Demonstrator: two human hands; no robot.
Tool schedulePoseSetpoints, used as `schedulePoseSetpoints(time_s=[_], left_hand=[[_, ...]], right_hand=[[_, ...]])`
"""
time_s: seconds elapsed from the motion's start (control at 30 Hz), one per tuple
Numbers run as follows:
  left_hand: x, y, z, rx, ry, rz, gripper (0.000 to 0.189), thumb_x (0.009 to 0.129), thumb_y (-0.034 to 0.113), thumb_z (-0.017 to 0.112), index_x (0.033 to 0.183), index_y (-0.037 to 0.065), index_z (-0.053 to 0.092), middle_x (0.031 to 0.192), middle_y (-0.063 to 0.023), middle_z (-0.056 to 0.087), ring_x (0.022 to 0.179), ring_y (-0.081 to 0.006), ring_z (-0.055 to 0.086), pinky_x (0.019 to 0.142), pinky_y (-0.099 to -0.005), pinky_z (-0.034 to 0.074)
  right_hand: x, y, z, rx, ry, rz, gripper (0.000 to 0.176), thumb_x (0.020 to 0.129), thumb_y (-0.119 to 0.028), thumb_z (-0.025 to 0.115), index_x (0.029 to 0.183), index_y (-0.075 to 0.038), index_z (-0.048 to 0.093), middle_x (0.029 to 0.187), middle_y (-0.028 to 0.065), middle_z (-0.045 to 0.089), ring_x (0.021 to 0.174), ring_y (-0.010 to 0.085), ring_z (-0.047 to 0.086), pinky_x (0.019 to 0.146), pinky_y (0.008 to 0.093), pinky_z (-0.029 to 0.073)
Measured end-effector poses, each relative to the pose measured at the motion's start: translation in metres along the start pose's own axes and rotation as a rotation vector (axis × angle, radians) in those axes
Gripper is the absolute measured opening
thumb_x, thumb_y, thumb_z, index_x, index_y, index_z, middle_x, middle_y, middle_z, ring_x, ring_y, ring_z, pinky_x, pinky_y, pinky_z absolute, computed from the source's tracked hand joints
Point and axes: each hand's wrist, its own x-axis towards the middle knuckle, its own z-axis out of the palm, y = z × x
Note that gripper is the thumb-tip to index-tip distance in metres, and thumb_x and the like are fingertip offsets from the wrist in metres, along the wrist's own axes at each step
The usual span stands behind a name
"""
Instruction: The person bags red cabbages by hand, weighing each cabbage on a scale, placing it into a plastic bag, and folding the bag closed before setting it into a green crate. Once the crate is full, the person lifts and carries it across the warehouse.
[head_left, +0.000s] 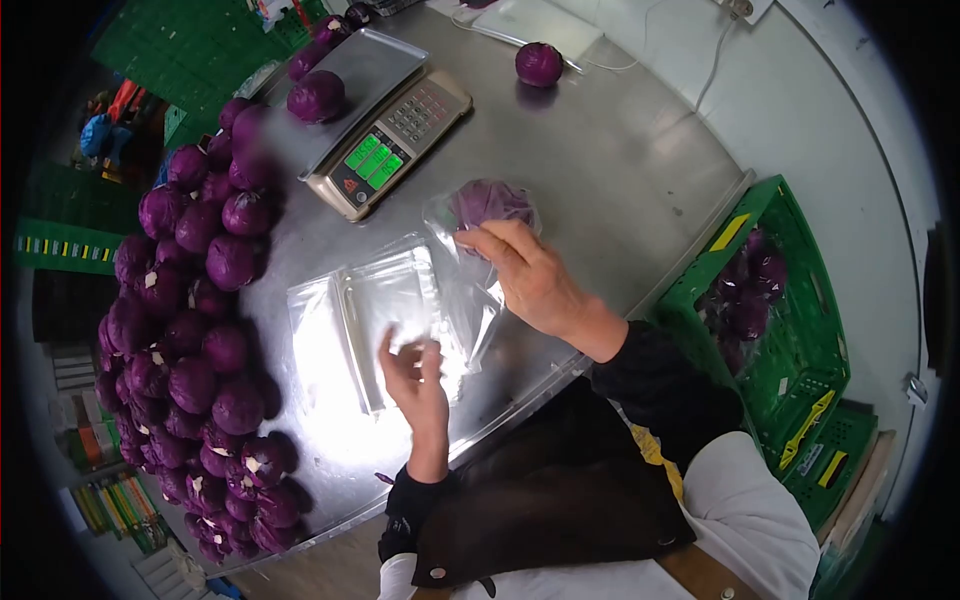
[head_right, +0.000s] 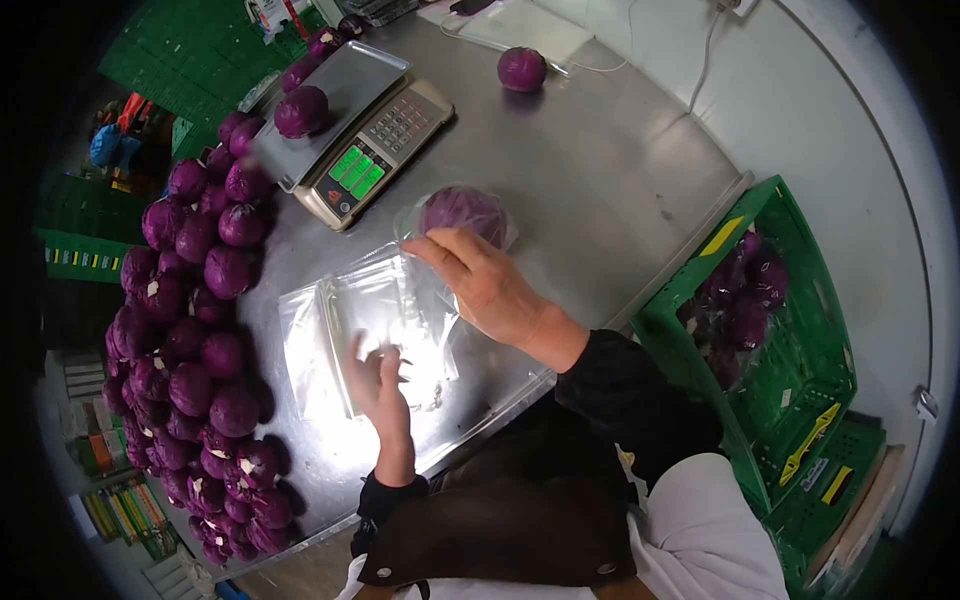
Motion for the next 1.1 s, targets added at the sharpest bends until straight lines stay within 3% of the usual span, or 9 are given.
schedulePoseSetpoints(time_s=[0.07,0.17,0.23,0.37,0.43,0.47,0.77,1.0,1.1], left_hand=[[0.020,0.024,-0.002,0.347,0.135,0.468,0.047,0.080,0.028,0.067,0.109,-0.006,0.054,0.069,-0.0121,0.061,0.057,-0.0242,0.060,0.055,-0.0359,0.049],[0.042,0.067,0.000,0.729,-0.056,0.709,0.067,0.069,0.036,0.075,0.115,-0.006,0.051,0.081,-0.0167,0.064,0.068,-0.0335,0.063,0.064,-0.0422,0.050],[0.040,0.065,0.006,0.788,-0.551,0.252,0.056,0.072,0.035,0.072,0.107,-0.006,0.057,0.076,-0.0165,0.064,0.066,-0.0347,0.064,0.063,-0.0414,0.050],[0.029,0.007,-0.012,0.688,-0.798,-0.004,0.040,0.078,0.028,0.067,0.095,-0.008,0.061,0.072,-0.0143,0.065,0.064,-0.0288,0.066,0.057,-0.0364,0.051],[0.014,-0.008,-0.027,0.152,-0.864,-0.660,0.031,0.087,0.021,0.056,0.087,-0.010,0.061,0.073,-0.0165,0.065,0.060,-0.0262,0.066,0.052,-0.0288,0.051],[0.006,-0.012,-0.033,0.022,-0.803,-0.735,0.032,0.091,0.019,0.052,0.085,-0.010,0.061,0.072,-0.0158,0.065,0.059,-0.0222,0.066,0.048,-0.0253,0.049],[-0.024,-0.025,-0.054,-0.423,-0.567,-0.890,0.023,0.091,0.012,0.048,0.096,-0.008,0.057,0.084,-0.0163,0.064,0.071,-0.0241,0.066,0.064,-0.0296,0.054],[-0.006,-0.037,-0.057,-0.609,-0.601,-1.235,0.025,0.087,0.015,0.043,0.093,-0.006,0.056,0.086,-0.0152,0.062,0.079,-0.0256,0.062,0.074,-0.0414,0.051],[-0.003,-0.036,-0.056,-0.761,-0.659,-1.210,0.020,0.087,0.012,0.045,0.091,-0.005,0.056,0.083,-0.0150,0.063,0.075,-0.0253,0.063,0.072,-0.0379,0.051]], right_hand=[[-0.001,-0.005,0.000,-0.011,-0.063,-0.101,0.043,0.070,0.006,0.058,0.111,-0.003,0.055,0.103,0.0085,0.052,0.094,0.0254,0.055,0.082,0.0318,0.048],[-0.007,-0.017,0.005,0.012,-0.180,-0.178,0.041,0.072,0.003,0.056,0.112,-0.003,0.055,0.107,0.0095,0.052,0.095,0.0254,0.055,0.082,0.0330,0.048],[-0.016,-0.022,0.008,0.002,-0.236,-0.157,0.039,0.073,0.001,0.056,0.111,-0.003,0.056,0.108,0.0090,0.051,0.097,0.0247,0.054,0.083,0.0331,0.048],[-0.030,-0.030,0.006,0.001,-0.329,-0.170,0.033,0.073,-0.003,0.058,0.106,-0.004,0.057,0.112,0.0082,0.050,0.100,0.0240,0.054,0.083,0.0328,0.048],[-0.043,-0.035,0.003,-0.031,-0.385,-0.163,0.031,0.071,-0.002,0.059,0.102,-0.002,0.058,0.118,0.0097,0.049,0.102,0.0251,0.054,0.086,0.0333,0.048],[-0.048,-0.040,-0.002,-0.031,-0.387,-0.154,0.031,0.071,-0.002,0.059,0.102,-0.002,0.058,0.118,0.0097,0.049,0.102,0.0251,0.054,0.086,0.0333,0.048],[-0.090,-0.083,0.045,0.013,-0.472,0.186,0.016,0.071,-0.009,0.063,0.085,-0.003,0.058,0.087,0.0087,0.054,0.079,0.0249,0.060,0.063,0.0341,0.050],[-0.068,-0.071,0.047,-0.049,-0.509,-0.106,0.011,0.076,-0.008,0.062,0.081,0.000,0.057,0.083,0.0099,0.054,0.074,0.0257,0.060,0.064,0.0316,0.049],[-0.034,-0.093,-0.049,0.683,-0.488,0.269,0.010,0.083,-0.010,0.058,0.079,0.000,0.057,0.082,0.0075,0.055,0.071,0.0152,0.054,0.063,0.0298,0.044]])
